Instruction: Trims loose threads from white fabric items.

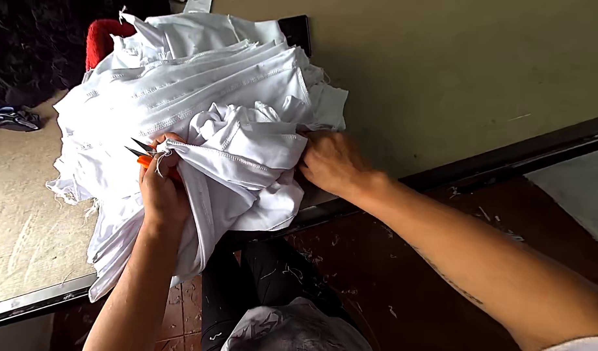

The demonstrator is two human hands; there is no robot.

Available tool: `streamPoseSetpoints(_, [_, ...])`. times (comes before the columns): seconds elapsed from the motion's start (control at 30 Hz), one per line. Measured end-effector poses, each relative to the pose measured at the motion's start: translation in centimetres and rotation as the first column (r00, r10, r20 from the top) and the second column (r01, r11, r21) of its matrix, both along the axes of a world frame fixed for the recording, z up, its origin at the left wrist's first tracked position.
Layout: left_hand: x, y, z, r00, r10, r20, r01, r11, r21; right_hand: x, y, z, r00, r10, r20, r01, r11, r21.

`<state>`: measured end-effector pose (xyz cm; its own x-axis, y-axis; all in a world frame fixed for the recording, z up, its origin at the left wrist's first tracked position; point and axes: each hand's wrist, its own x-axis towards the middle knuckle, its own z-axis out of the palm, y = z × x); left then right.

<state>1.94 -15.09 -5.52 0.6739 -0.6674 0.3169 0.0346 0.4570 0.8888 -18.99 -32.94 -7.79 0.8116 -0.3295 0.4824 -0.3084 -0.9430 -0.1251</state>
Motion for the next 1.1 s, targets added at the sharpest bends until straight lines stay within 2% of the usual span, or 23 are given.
streamPoseSetpoints(0.1, [0.4, 0.4, -0.2, 1.000, -0.010, -0.019, 0.009, 1.000, -0.021, -1.5, -4.1, 3.0, 0.991, 0.135, 0.017, -0.130, 0.973, -0.193])
streamPoseSetpoints(0.2, [0.7, 0.8, -0.2, 0.999, 0.004, -0.051, -0.005, 1.000, -0.020, -3.0, -8.8, 6.5, 0.982, 0.185, 0.044, -0.158, 0.923, -0.352])
streamPoseSetpoints(0.27, [0.5, 0.7, -0.5, 1.000, 0.004, -0.027, -0.004, 1.000, 0.001, -3.0, -11.8, 5.7, 0.991, 0.128, 0.032, -0.110, 0.936, -0.335])
streamPoseSetpoints(0.33, [-0.1, 0.2, -1.1, 0.993, -0.037, 0.109, 0.032, 0.999, 0.044, -2.2, -12.3, 2.2, 0.999, -0.010, -0.041, 0.003, 0.987, -0.161])
streamPoseSetpoints(0.37, [-0.6, -0.1, -1.2, 0.973, -0.059, 0.225, 0.042, 0.996, 0.080, -1.5, -11.8, 0.9, 0.994, -0.097, -0.058, 0.091, 0.992, -0.086])
streamPoseSetpoints(0.43, [-1.1, -0.3, -1.5, 0.897, -0.125, 0.423, 0.078, 0.989, 0.128, -0.8, -9.5, 1.1, 0.955, -0.276, -0.111, 0.281, 0.959, 0.032])
streamPoseSetpoints(0.47, [-1.3, -0.2, -1.6, 0.875, -0.146, 0.461, 0.093, 0.986, 0.137, -1.1, -7.8, 1.7, 0.927, -0.346, -0.145, 0.359, 0.931, 0.071])
streamPoseSetpoints(0.53, [-1.7, -0.1, -1.5, 0.884, -0.140, 0.446, 0.078, 0.985, 0.156, -3.9, -3.9, 1.9, 0.899, -0.429, -0.088, 0.438, 0.889, 0.136])
streamPoseSetpoints(0.6, [-2.2, -0.5, -0.7, 0.922, -0.093, 0.376, 0.029, 0.985, 0.173, -7.2, 0.1, 0.7, 0.899, -0.437, 0.026, 0.423, 0.883, 0.205])
streamPoseSetpoints(0.67, [-2.5, -0.9, 0.0, 0.944, -0.071, 0.322, 0.010, 0.982, 0.187, -8.9, 4.0, -1.2, 0.917, -0.393, 0.072, 0.358, 0.887, 0.291])
streamPoseSetpoints(0.83, [-3.3, -1.0, 1.7, 0.894, -0.180, 0.410, 0.124, 0.979, 0.160, -6.5, 9.6, -2.7, 0.915, -0.334, 0.227, 0.197, 0.860, 0.471])
streamPoseSetpoints(0.87, [-3.8, -0.9, 2.1, 0.874, -0.201, 0.442, 0.153, 0.978, 0.142, -5.9, 10.4, -2.5, 0.900, -0.333, 0.280, 0.138, 0.828, 0.544])
streamPoseSetpoints(0.9, [-4.5, -0.8, 2.5, 0.855, -0.220, 0.470, 0.181, 0.975, 0.126, -5.5, 11.2, -2.2, 0.872, -0.333, 0.358, 0.015, 0.750, 0.661])
streamPoseSetpoints(0.93, [-5.2, -0.6, 2.8, 0.830, -0.250, 0.498, 0.219, 0.968, 0.121, -5.3, 12.1, -1.7, 0.825, -0.343, 0.449, -0.185, 0.587, 0.788])
streamPoseSetpoints(0.97, [-6.0, -0.2, 3.0, 0.796, -0.306, 0.522, 0.275, 0.952, 0.137, -5.6, 13.2, -1.3, 0.771, -0.370, 0.518, -0.401, 0.350, 0.847])
streamPoseSetpoints(1.0, [-6.8, 0.1, 3.0, 0.745, -0.380, 0.548, 0.336, 0.924, 0.184, -6.2, 14.3, -1.2, 0.742, -0.406, 0.533, -0.513, 0.166, 0.842])
streamPoseSetpoints(1.03, [-7.6, 0.3, 2.7, 0.671, -0.465, 0.577, 0.394, 0.883, 0.255, -7.1, 15.1, -1.8, 0.737, -0.446, 0.508, -0.545, 0.054, 0.837])
streamPoseSetpoints(1.07, [-8.2, 0.4, 1.9, 0.592, -0.548, 0.591, 0.449, 0.833, 0.323, -7.9, 15.6, -3.1, 0.742, -0.496, 0.451, -0.524, -0.009, 0.852])
streamPoseSetpoints(1.1, [-8.7, 0.3, 0.9, 0.513, -0.613, 0.601, 0.478, 0.786, 0.392, -8.5, 15.7, -4.9, 0.764, -0.532, 0.365, -0.440, -0.014, 0.898])
